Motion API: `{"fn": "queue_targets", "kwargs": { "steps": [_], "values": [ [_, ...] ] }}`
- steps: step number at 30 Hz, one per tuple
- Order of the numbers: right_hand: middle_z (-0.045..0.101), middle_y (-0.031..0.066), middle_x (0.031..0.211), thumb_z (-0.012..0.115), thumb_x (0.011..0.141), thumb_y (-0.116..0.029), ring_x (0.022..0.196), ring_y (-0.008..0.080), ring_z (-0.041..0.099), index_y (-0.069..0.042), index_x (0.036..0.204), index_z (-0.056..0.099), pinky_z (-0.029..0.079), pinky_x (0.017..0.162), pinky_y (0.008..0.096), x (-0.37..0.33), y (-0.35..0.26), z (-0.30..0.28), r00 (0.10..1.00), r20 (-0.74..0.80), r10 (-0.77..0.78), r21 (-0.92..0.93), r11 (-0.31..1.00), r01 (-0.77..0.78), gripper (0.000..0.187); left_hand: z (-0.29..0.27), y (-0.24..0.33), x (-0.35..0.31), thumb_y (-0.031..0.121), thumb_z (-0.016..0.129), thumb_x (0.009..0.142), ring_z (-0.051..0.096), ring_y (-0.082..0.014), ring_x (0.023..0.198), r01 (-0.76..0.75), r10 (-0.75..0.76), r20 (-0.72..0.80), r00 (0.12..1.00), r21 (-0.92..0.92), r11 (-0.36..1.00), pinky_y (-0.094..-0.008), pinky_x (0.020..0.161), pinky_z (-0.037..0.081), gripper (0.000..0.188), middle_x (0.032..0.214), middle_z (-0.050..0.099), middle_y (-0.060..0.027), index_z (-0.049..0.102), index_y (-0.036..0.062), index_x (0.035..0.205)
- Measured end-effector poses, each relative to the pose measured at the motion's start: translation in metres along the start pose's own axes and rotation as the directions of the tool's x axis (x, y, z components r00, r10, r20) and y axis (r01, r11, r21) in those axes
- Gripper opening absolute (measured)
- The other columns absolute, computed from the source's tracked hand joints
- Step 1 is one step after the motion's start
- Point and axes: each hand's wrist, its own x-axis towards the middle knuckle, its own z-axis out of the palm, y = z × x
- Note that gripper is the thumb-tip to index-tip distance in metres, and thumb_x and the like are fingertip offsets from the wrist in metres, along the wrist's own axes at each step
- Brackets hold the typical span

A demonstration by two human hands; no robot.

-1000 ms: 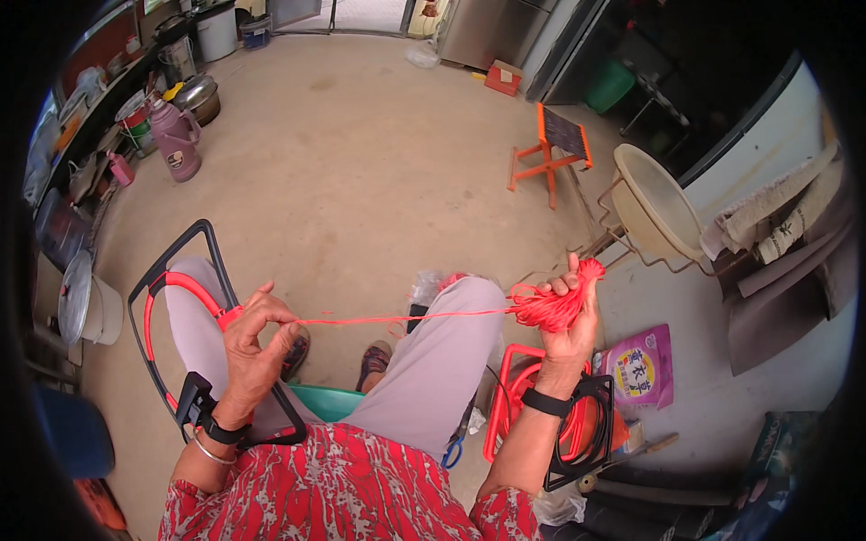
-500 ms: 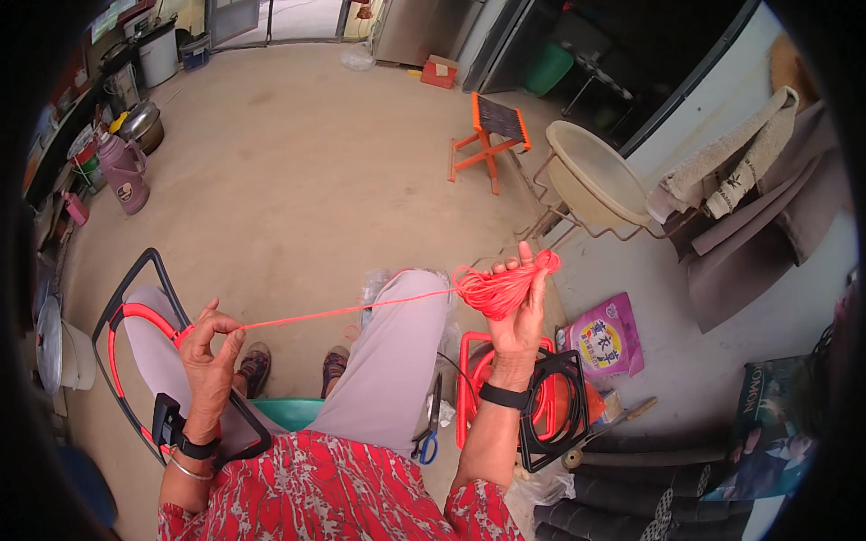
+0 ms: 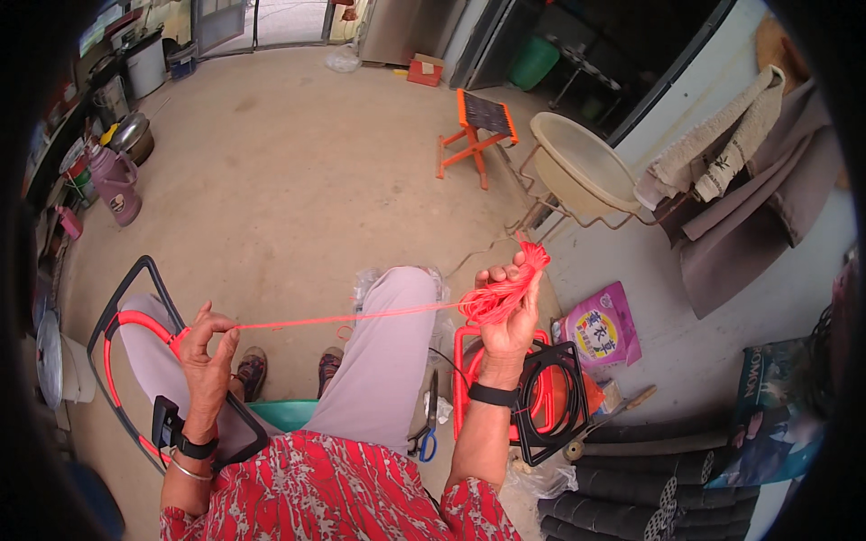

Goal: The person is wrapping a red plastic string or cord tightly around a circular metal or plastic frame, likely as part of a furniture manufacturing process.

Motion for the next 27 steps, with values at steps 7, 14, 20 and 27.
{"fn": "queue_targets", "kwargs": {
  "steps": [7,14,20,27],
  "values": [
    [0.037,-0.0013,0.067,0.046,0.097,-0.053,0.064,0.0124,0.036,-0.005,0.108,0.057,0.038,0.064,0.0292,0.012,0.008,-0.022,0.949,0.106,0.297,-0.104,0.952,-0.287,0.051,-0.026,0.011,-0.025,0.016,0.062,0.090,0.052,-0.0270,0.111,-0.028,0.052,-0.325,0.944,0.080,0.996,-0.0381,0.101,0.039,0.031,0.115,0.056,-0.0134,0.059,0.0001,0.116],
    [0.046,-0.0004,0.075,0.050,0.100,-0.036,0.069,0.0123,0.045,-0.007,0.107,0.054,0.041,0.063,0.0292,0.029,0.031,-0.010,0.944,0.157,0.291,-0.309,0.922,-0.233,0.030,-0.030,-0.037,-0.081,0.019,0.063,0.094,0.057,-0.0151,0.105,0.233,-0.575,-0.396,0.716,-0.641,0.731,-0.0303,0.098,0.044,0.035,0.111,0.059,-0.0067,0.052,-0.0001,0.121],
    [0.056,0.0036,0.087,0.056,0.098,-0.027,0.075,0.0104,0.054,-0.008,0.134,0.045,0.047,0.065,0.0239,0.023,0.090,0.068,0.926,0.295,0.237,-0.625,0.781,-0.001,0.042,-0.028,-0.030,-0.064,0.013,0.060,0.095,0.064,-0.0139,0.093,0.230,-0.690,-0.085,0.719,-0.908,0.351,-0.0283,0.083,0.055,0.025,0.105,0.064,-0.0089,0.055,-0.0015,0.114],
    [0.065,0.0041,0.086,0.072,0.083,-0.011,0.073,0.0123,0.059,-0.006,0.101,0.061,0.046,0.064,0.0262,-0.038,0.206,0.161,0.398,0.610,0.686,-0.781,0.433,0.451,0.022,-0.018,-0.028,-0.069,0.003,0.057,0.092,0.062,-0.0137,0.098,0.212,-0.690,-0.057,0.721,-0.930,0.299,-0.0276,0.086,0.052,0.026,0.109,0.062,-0.0092,0.052,-0.0012,0.117]
  ]
}}
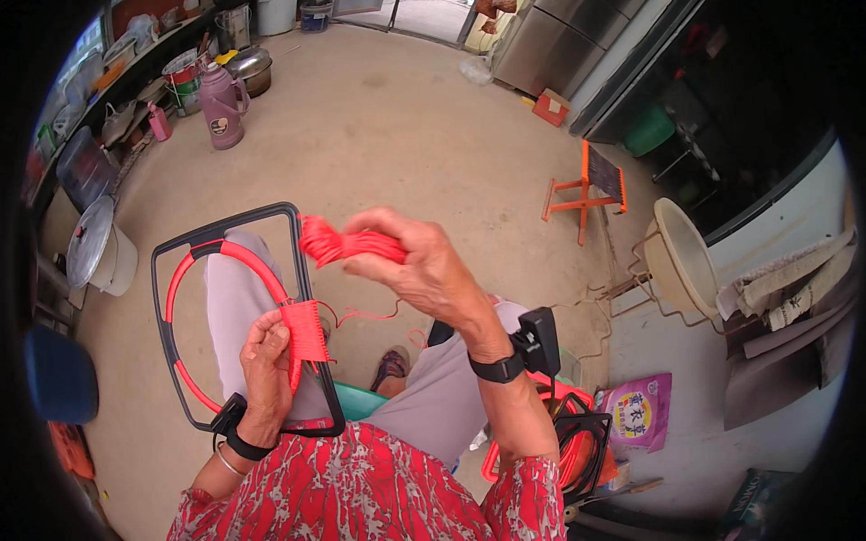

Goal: The person is wrapping a red plastic string or cord tightly around a circular metal or plastic frame, likely as part of a furniture manufacturing process.

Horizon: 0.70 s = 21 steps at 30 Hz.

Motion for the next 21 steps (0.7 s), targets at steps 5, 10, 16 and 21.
{"fn": "queue_targets", "kwargs": {
  "steps": [5,10,16,21],
  "values": [
    [0.063,0.0076,0.082,0.074,0.076,-0.019,0.086,0.0239,0.057,-0.008,0.098,0.069,0.042,0.080,0.0393,0.031,0.005,0.072,0.828,0.499,-0.254,-0.351,0.815,0.461,0.025,-0.004,-0.004,-0.004,0.003,0.062,0.089,0.056,-0.0141,0.109,-0.066,0.064,-0.021,0.998,-0.080,0.995,-0.0295,0.093,0.047,0.037,0.117,0.057,-0.0071,0.048,0.0022,0.123],
    [0.064,0.0089,0.088,0.072,0.074,-0.020,0.095,0.0265,0.055,-0.010,0.099,0.072,0.038,0.086,0.0416,0.035,0.011,0.093,0.757,0.639,-0.133,-0.511,0.663,0.548,0.027,0.009,0.009,-0.009,0.004,0.062,0.090,0.056,-0.0166,0.109,-0.073,0.078,0.029,0.997,-0.136,0.988,-0.0338,0.098,0.047,0.041,0.117,0.057,-0.0079,0.045,0.0023,0.127],
    [0.064,0.0076,0.088,0.073,0.077,-0.018,0.097,0.0234,0.056,-0.005,0.105,0.068,0.040,0.092,0.0398,0.035,0.019,0.079,0.796,0.484,-0.363,-0.292,0.791,0.538,0.031,-0.001,0.009,0.005,0.009,0.059,0.094,0.061,-0.0184,0.101,-0.047,0.052,0.040,0.998,-0.124,0.991,-0.0387,0.090,0.054,0.031,0.114,0.060,-0.0108,0.049,0.0015,0.122],
    [0.065,0.0041,0.082,0.066,0.089,-0.019,0.083,0.0122,0.061,-0.002,0.098,0.066,0.049,0.074,0.0286,0.011,0.032,0.032,0.965,-0.245,0.093,0.171,0.984,-0.051,0.019,-0.005,0.010,0.002,0.014,0.058,0.096,0.062,-0.0188,0.099,-0.050,0.053,0.014,0.998,-0.184,0.982,-0.0396,0.087,0.056,0.028,0.113,0.062,-0.0097,0.051,0.0023,0.120]
  ]
}}
